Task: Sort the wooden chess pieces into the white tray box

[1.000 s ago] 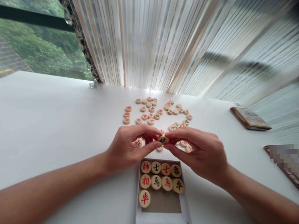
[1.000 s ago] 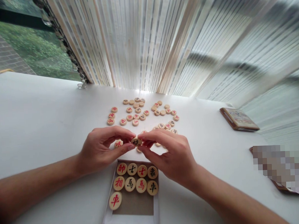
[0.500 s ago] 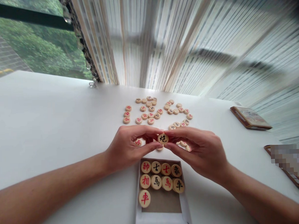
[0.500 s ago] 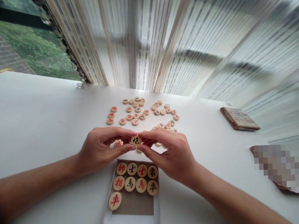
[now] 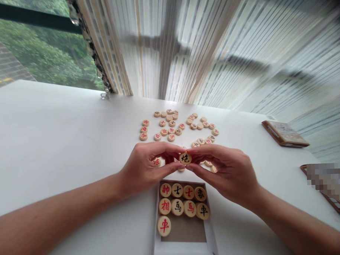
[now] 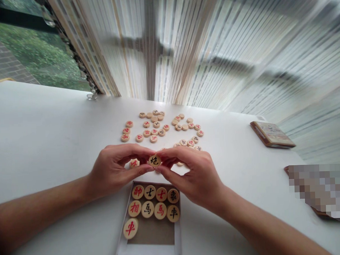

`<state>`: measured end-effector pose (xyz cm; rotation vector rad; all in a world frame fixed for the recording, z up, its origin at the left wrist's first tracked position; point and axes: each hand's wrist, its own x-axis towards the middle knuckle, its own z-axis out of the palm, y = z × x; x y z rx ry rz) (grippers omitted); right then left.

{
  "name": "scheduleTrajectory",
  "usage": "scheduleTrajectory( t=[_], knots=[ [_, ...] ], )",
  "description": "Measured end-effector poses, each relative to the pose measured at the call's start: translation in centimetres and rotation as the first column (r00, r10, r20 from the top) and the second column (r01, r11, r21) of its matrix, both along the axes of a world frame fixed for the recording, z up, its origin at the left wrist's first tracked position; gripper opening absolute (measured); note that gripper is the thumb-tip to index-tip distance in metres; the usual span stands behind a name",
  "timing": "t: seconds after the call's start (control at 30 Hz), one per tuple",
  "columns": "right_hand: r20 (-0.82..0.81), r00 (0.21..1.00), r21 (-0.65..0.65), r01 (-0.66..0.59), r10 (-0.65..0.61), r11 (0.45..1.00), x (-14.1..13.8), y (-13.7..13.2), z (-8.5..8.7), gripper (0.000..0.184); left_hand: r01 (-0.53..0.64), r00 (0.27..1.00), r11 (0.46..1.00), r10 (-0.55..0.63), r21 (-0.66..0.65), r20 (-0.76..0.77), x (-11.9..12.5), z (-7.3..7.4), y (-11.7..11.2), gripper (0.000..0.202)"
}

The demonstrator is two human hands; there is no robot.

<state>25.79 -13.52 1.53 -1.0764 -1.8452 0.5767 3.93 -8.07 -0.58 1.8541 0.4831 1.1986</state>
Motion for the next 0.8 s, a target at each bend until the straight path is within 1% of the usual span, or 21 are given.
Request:
scheduleTrajectory(
  t=[0.43,0.57,0.8],
  knots=[
    [-0.112,0.994,-0.129,-0.029,0.015,0.991,-0.17,0.04,-0.22,0.019,0.005,1.0,1.0,-0.005,-0.02,-0.005,-0.03,0.03,-0.01,0.022],
    [-0.139,0.99,-0.151,-0.04,0.019,0.988,-0.16,0.06,-0.25,0.023,-0.007,1.0,1.0,0.007,-0.008,-0.014,-0.04,0.01,0.0,0.022],
    [-0.172,0.984,-0.186,-0.066,0.033,0.98,-0.19,0.06,-0.35,0.021,-0.016,1.0,0.999,0.017,0.028,-0.017,-0.08,0.06,-0.02,0.022]
  ],
)
